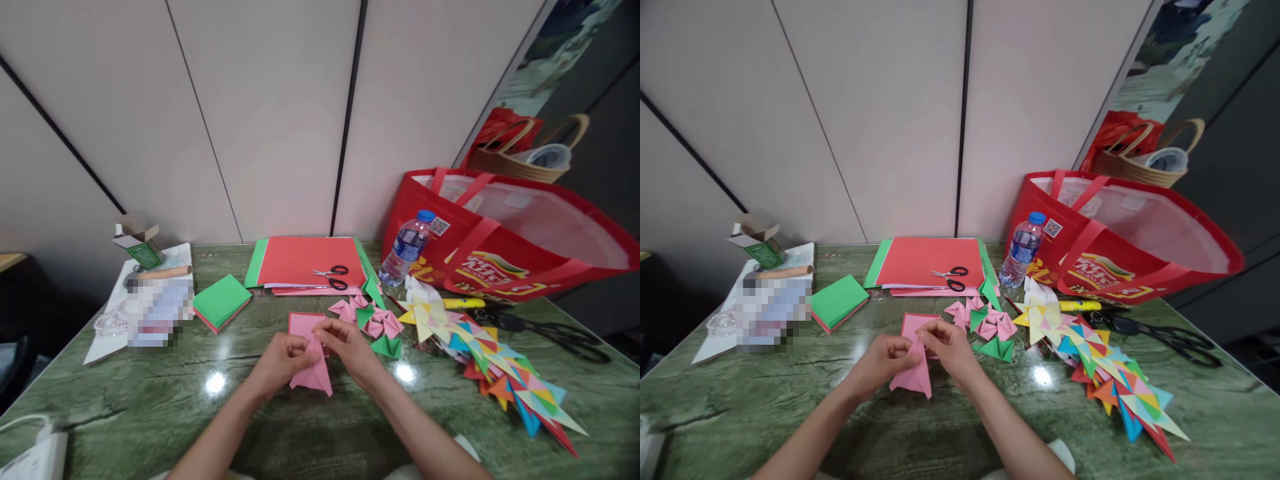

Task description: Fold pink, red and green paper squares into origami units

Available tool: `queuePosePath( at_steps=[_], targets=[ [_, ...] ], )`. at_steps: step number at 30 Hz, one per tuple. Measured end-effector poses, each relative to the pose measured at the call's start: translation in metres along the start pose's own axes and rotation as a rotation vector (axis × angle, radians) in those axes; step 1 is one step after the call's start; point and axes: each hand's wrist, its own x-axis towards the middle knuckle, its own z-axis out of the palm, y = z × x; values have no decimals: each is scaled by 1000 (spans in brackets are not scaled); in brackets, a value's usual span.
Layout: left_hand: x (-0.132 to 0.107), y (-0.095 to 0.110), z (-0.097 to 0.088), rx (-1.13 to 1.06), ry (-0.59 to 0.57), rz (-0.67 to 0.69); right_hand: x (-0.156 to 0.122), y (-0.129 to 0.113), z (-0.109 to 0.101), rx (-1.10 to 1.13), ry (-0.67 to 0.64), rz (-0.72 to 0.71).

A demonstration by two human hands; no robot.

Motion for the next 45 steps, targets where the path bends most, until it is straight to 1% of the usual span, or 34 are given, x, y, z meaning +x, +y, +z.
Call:
queuePosePath(
  at_steps=[4,8,10,13,15,18,19,20,22,25,27,30,35,39,45],
  targets=[
    [1,-2,1,5,-21,-19,1,2,0,-80,8,-38],
    [-1,2,2,-67,-33,-47,1,3,0,-143,76,-77],
    [-1,3,3,-110,-30,-69,2,4,1,-132,102,-80],
    [1,2,2,-119,11,-61,2,6,1,-68,117,-94],
    [2,1,1,-112,52,-49,1,4,0,-59,71,-123],
    [2,0,-2,-128,98,-48,-3,-2,-3,-131,-59,-144],
    [2,1,-2,-136,101,-48,-4,-4,-4,-157,-84,-139],
    [1,1,-3,-141,96,-50,-5,-5,-5,-175,-92,-134],
    [0,2,-4,-131,71,-48,-7,-5,-6,-193,-69,-130],
    [-1,3,-6,-63,50,-3,-8,-1,-7,-211,-14,-147],
    [-1,3,-6,-15,56,32,-7,2,-7,-226,-3,-162],
    [0,2,-6,-24,82,35,-8,2,-9,-260,-38,-183],
    [1,1,-6,-142,98,-42,-12,-3,-13,-335,-141,-256],
    [1,2,-5,-212,110,-77,-14,-7,-14,-392,-170,-298],
    [-1,1,-7,-146,57,-64,-15,-12,-17,-433,-209,-283]
  ],
)
